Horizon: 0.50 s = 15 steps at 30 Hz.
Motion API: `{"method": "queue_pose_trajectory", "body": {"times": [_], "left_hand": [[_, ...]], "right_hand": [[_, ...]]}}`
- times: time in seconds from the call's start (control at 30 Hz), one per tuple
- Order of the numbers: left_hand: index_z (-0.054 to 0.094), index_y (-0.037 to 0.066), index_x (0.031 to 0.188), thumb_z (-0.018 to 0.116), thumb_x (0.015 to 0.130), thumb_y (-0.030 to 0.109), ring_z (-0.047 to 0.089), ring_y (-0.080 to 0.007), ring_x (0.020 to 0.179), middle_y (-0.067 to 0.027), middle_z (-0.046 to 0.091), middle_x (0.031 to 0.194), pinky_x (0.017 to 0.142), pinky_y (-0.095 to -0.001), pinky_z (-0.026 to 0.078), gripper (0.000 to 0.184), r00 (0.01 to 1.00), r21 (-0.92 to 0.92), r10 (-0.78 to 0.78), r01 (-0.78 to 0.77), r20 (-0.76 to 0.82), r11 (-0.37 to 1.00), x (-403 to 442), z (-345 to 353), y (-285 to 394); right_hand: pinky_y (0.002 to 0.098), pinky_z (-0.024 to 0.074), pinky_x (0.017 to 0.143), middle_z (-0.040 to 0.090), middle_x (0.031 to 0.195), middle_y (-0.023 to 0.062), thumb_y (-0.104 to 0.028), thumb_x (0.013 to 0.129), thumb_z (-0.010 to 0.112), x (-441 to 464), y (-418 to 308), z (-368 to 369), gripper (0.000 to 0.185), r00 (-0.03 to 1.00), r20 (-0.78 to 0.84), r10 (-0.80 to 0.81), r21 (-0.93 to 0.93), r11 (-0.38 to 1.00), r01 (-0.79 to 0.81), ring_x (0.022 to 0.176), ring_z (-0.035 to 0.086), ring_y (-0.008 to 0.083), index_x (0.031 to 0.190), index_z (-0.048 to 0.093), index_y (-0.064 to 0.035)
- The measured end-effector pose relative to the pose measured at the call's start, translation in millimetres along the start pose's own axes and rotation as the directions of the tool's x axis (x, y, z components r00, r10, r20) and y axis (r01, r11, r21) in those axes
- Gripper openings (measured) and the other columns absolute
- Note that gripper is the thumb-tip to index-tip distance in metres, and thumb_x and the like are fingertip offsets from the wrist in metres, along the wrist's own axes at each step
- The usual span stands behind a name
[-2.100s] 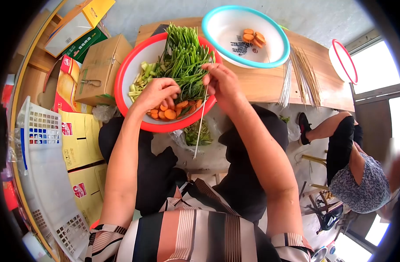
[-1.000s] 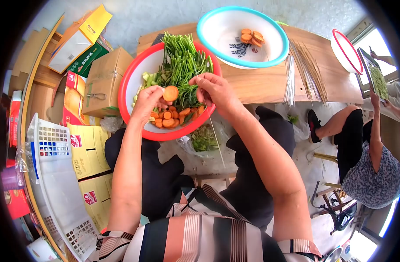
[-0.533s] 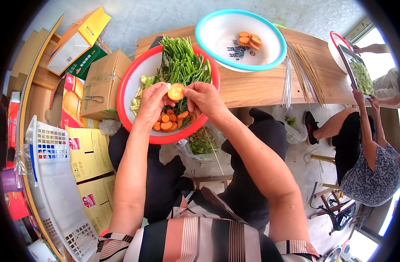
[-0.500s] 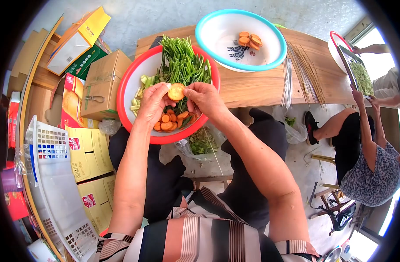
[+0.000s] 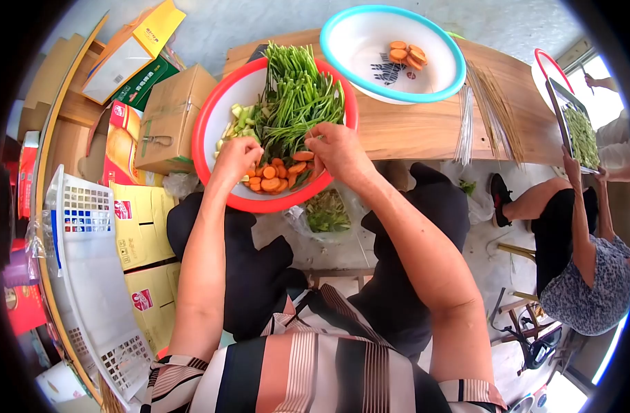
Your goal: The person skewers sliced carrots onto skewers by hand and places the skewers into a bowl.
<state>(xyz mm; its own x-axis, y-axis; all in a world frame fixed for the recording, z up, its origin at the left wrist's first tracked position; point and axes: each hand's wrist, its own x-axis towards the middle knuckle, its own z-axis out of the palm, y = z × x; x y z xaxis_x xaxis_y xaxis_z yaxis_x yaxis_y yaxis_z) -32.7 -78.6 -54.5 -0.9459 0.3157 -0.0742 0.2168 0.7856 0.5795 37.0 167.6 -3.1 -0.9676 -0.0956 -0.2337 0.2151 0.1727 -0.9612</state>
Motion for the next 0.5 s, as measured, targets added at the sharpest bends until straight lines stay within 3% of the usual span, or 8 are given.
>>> {"method": "queue_pose_trajectory", "body": {"times": [0.03,0.1,0.13,0.27,0.37,0.43,0.47,0.5], "left_hand": [[0.065,0.002,0.082,0.069,0.081,0.022,0.065,-0.0165,0.066,-0.0088,0.065,0.071,0.057,-0.0311,0.049,0.021,1.0,0.006,-0.005,0.005,0.002,1.0,-5,0,0],[0.065,0.003,0.083,0.072,0.076,0.022,0.066,-0.0254,0.071,-0.013,0.066,0.075,0.063,-0.0377,0.05,0.021,0.999,0.242,-0.027,0.021,0.021,0.97,-12,2,3],[0.064,0.003,0.082,0.073,0.074,0.021,0.065,-0.0311,0.076,-0.0137,0.067,0.075,0.067,-0.0413,0.05,0.021,0.998,0.266,-0.057,0.057,-0.01,0.962,-12,2,5],[0.064,0.003,0.08,0.072,0.075,0.02,0.065,-0.0304,0.076,-0.0134,0.066,0.074,0.067,-0.0416,0.05,0.02,0.997,0.35,-0.072,0.078,-0.029,0.934,-8,11,4],[0.063,0.004,0.079,0.072,0.075,0.023,0.064,-0.0304,0.074,-0.0138,0.066,0.075,0.067,-0.0416,0.049,0.021,0.997,0.387,-0.052,0.073,-0.065,0.919,-4,11,5],[0.064,0.004,0.075,0.07,0.076,0.021,0.062,-0.0355,0.073,-0.0164,0.065,0.079,0.066,-0.0404,0.049,0.019,0.984,0.255,-0.119,0.149,-0.129,0.955,-3,4,8],[0.061,0.003,0.07,0.067,0.076,0.019,0.064,-0.0264,0.071,-0.0139,0.064,0.077,0.062,-0.0363,0.048,0.018,0.981,0.211,-0.004,0.046,-0.193,0.976,-2,0,3],[0.061,0.003,0.07,0.067,0.076,0.019,0.064,-0.0264,0.071,-0.0139,0.064,0.077,0.062,-0.0363,0.048,0.018,0.982,0.214,0.004,0.038,-0.191,0.976,1,-2,3]], "right_hand": [[0.0257,0.0387,0.043,0.056,0.052,0.0042,-0.012,0.088,0.056,0,0,-1,0.015,1.0,0.004,0.001,0.007,1.0,-0.001,0.043,0.05,0.0099,0.092,0.061,0.0015],[0.026,0.0386,0.043,0.056,0.052,0.004,-0.013,0.088,0.055,0,-2,-4,0.016,0.998,-0.015,-0.068,-0.052,0.996,0.067,0.044,0.05,0.0096,0.092,0.061,0.0011],[0.0262,0.039,0.043,0.056,0.052,0.0035,-0.014,0.089,0.054,-2,-5,-3,0.016,0.997,-0.012,-0.074,-0.078,0.994,0.073,0.044,0.05,0.0096,0.093,0.061,0.0003],[0.0266,0.0396,0.044,0.057,0.052,0.0035,-0.015,0.09,0.054,-3,-7,-3,0.018,0.999,0.006,-0.048,-0.088,0.995,0.048,0.044,0.05,0.0095,0.095,0.062,-0.0002],[0.0219,0.0344,0.042,0.053,0.052,-0.0009,-0.016,0.093,0.054,-3,-9,-6,0.018,1.0,0.016,-0.027,-0.066,0.997,0.028,0.043,0.046,0.0048,0.1,0.061,-0.0006],[0.0274,0.0411,0.046,0.058,0.053,0.004,-0.018,0.091,0.055,-3,-6,-8,0.02,0.997,0.011,-0.072,-0.102,0.992,0.073,0.046,0.052,0.01,0.096,0.062,0.0001],[0.0274,0.0411,0.046,0.058,0.053,0.004,-0.018,0.091,0.055,-3,-7,-8,0.02,0.997,0.004,-0.074,-0.099,0.992,0.074,0.046,0.052,0.01,0.096,0.062,0.0001],[0.0275,0.0416,0.046,0.058,0.052,0.0038,-0.018,0.091,0.055,-5,-9,-8,0.02,0.996,0.004,-0.087,-0.113,0.99,0.087,0.046,0.053,0.0101,0.096,0.062,0.0001]]}}
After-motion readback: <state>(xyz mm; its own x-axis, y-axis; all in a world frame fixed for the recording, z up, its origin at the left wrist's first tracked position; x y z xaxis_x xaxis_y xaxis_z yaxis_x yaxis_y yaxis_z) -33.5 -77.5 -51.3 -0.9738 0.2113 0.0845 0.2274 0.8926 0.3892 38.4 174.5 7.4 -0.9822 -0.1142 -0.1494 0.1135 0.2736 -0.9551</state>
